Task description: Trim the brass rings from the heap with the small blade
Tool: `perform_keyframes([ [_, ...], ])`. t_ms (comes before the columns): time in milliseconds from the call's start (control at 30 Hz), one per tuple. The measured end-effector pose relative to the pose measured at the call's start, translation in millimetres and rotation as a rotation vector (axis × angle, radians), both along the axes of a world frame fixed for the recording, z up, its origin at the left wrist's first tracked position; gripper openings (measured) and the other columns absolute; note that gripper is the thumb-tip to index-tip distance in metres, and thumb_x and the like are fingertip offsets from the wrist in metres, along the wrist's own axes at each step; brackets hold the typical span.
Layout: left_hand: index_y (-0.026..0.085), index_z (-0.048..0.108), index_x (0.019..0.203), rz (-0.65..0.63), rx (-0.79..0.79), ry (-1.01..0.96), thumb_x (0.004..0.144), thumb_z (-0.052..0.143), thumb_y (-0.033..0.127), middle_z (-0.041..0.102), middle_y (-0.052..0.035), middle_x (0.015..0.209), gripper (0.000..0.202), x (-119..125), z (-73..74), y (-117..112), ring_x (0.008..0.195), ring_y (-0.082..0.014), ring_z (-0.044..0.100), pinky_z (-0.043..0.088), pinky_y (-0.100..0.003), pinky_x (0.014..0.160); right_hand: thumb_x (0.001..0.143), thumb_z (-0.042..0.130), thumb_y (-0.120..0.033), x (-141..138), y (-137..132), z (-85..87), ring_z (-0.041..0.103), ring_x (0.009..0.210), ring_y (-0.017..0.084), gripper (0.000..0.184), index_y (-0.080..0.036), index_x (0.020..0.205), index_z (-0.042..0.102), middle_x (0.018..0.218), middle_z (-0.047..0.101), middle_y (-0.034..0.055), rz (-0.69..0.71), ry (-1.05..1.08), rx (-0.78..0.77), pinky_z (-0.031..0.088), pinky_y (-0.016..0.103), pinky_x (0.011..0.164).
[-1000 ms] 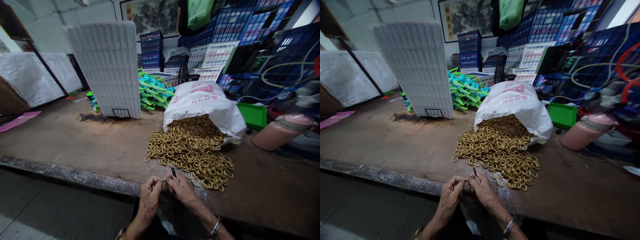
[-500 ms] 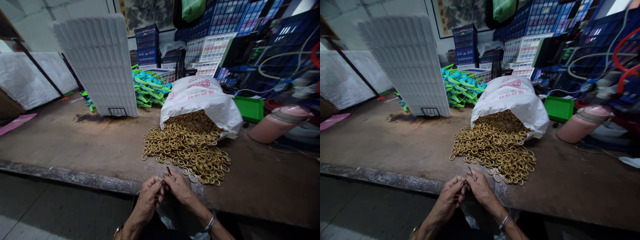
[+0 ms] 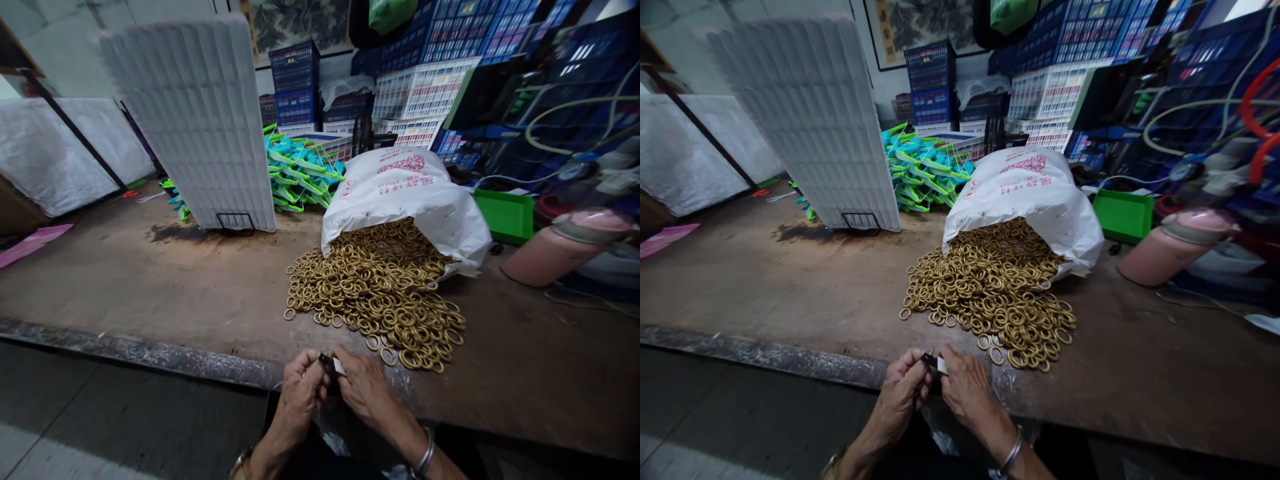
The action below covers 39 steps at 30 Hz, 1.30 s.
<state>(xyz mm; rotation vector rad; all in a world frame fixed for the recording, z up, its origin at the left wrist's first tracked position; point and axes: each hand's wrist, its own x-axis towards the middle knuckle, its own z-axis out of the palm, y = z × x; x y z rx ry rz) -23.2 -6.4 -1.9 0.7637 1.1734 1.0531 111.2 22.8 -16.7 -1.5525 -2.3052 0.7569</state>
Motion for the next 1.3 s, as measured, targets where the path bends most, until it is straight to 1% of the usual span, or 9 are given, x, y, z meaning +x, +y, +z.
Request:
perform_keyframes([
  [200, 0.017, 0.046, 0.064, 0.044, -0.013, 0.069, 0.069, 0.057, 0.041, 0.045, 0.0059, 0.050, 0.027, -1.0, 0.2, -0.2, 0.039, -0.0034, 0.034, 0.025, -0.016, 0.040, 0.068, 0.037, -0.009, -3.5, -2.6, 1.3, 0.054, 0.058, 0.013, 0.024, -0.018, 0.085, 0.051, 0.067, 0.062, 0.0018, 0.047, -0.139, 0.033, 0.022, 0.024, 0.053],
  [467, 0.016, 0.046, 0.062, -0.004, -0.033, 0.040, 0.073, 0.055, 0.041, 0.042, 0.0064, 0.048, 0.029, -6.1, 2.1, -4.1, 0.038, -0.0028, 0.033, 0.024, -0.015, 0.038, 0.071, 0.037, -0.008, -4.2, 4.4, 5.6, 0.057, 0.065, 0.016, 0.027, -0.016, 0.093, 0.051, 0.073, 0.065, 0.0051, 0.006, -0.253, 0.028, 0.022, 0.026, 0.053],
  [600, 0.016, 0.049, 0.072, -0.082, -0.020, -0.144, 0.075, 0.054, 0.039, 0.045, 0.0052, 0.053, 0.024, -8.1, 5.3, -10.9, 0.038, -0.0031, 0.036, 0.023, -0.015, 0.036, 0.072, 0.040, -0.008, -4.2, 21.5, 10.5, 0.058, 0.068, 0.017, 0.028, -0.015, 0.098, 0.048, 0.077, 0.065, 0.0061, -0.094, -0.324, 0.078, 0.022, 0.026, 0.053],
  [800, 0.014, 0.049, 0.071, 0.006, -0.100, -0.421, 0.077, 0.052, 0.039, 0.056, -0.0025, 0.071, 0.026, -12.8, 0.0, -7.8, 0.045, -0.0050, 0.044, 0.027, -0.015, 0.035, 0.074, 0.044, -0.011, -22.1, 38.1, -0.8, 0.058, 0.072, 0.015, 0.022, -0.020, 0.094, 0.048, 0.081, 0.064, 0.0032, -0.166, -0.300, 0.195, 0.025, 0.024, 0.056],
  [900, 0.014, 0.049, 0.069, 0.047, -0.138, -0.476, 0.076, 0.055, 0.036, 0.058, -0.0040, 0.069, 0.024, -17.2, -1.6, -5.5, 0.046, -0.0065, 0.047, 0.028, -0.015, 0.035, 0.073, 0.045, -0.010, -31.3, 43.8, -8.3, 0.058, 0.068, 0.015, 0.023, -0.021, 0.093, 0.047, 0.079, 0.064, 0.0016, -0.182, -0.338, 0.223, 0.025, 0.024, 0.055],
  [1000, 0.015, 0.052, 0.074, 0.074, -0.183, -0.549, 0.073, 0.059, 0.034, 0.056, -0.0014, 0.064, 0.020, -21.5, -2.5, -4.1, 0.046, -0.0074, 0.047, 0.027, -0.016, 0.035, 0.072, 0.043, -0.006, -34.4, 47.6, -11.8, 0.058, 0.067, 0.014, 0.023, -0.020, 0.090, 0.048, 0.077, 0.064, 0.0022, -0.188, -0.361, 0.225, 0.025, 0.024, 0.055],
  [1067, 0.015, 0.054, 0.076, 0.080, -0.218, -0.605, 0.070, 0.062, 0.034, 0.055, 0.0000, 0.063, 0.022, -23.9, -4.6, -2.9, 0.047, -0.0075, 0.047, 0.027, -0.016, 0.035, 0.071, 0.042, -0.005, -33.1, 48.0, -12.0, 0.058, 0.068, 0.014, 0.025, -0.019, 0.090, 0.048, 0.079, 0.064, 0.0034, -0.186, -0.354, 0.234, 0.026, 0.025, 0.056],
  [1167, 0.014, 0.053, 0.068, 0.099, -0.233, -0.660, 0.068, 0.064, 0.036, 0.055, -0.0011, 0.065, 0.024, -26.2, -9.1, -0.3, 0.051, -0.0080, 0.049, 0.027, -0.016, 0.036, 0.066, 0.041, -0.002, -27.3, 46.9, -9.5, 0.056, 0.067, 0.014, 0.029, -0.018, 0.089, 0.049, 0.078, 0.062, 0.0034, -0.169, -0.284, 0.215, 0.026, 0.024, 0.057],
  [1300, 0.014, 0.051, 0.069, 0.145, -0.190, -0.607, 0.067, 0.066, 0.030, 0.056, -0.0016, 0.070, 0.022, -26.0, -10.5, 3.8, 0.057, -0.0086, 0.052, 0.029, -0.015, 0.039, 0.069, 0.037, -0.006, -16.7, 44.4, -2.4, 0.050, 0.062, 0.012, 0.022, -0.018, 0.083, 0.049, 0.069, 0.057, 0.0001, -0.142, -0.009, 0.118, 0.029, 0.022, 0.057],
])
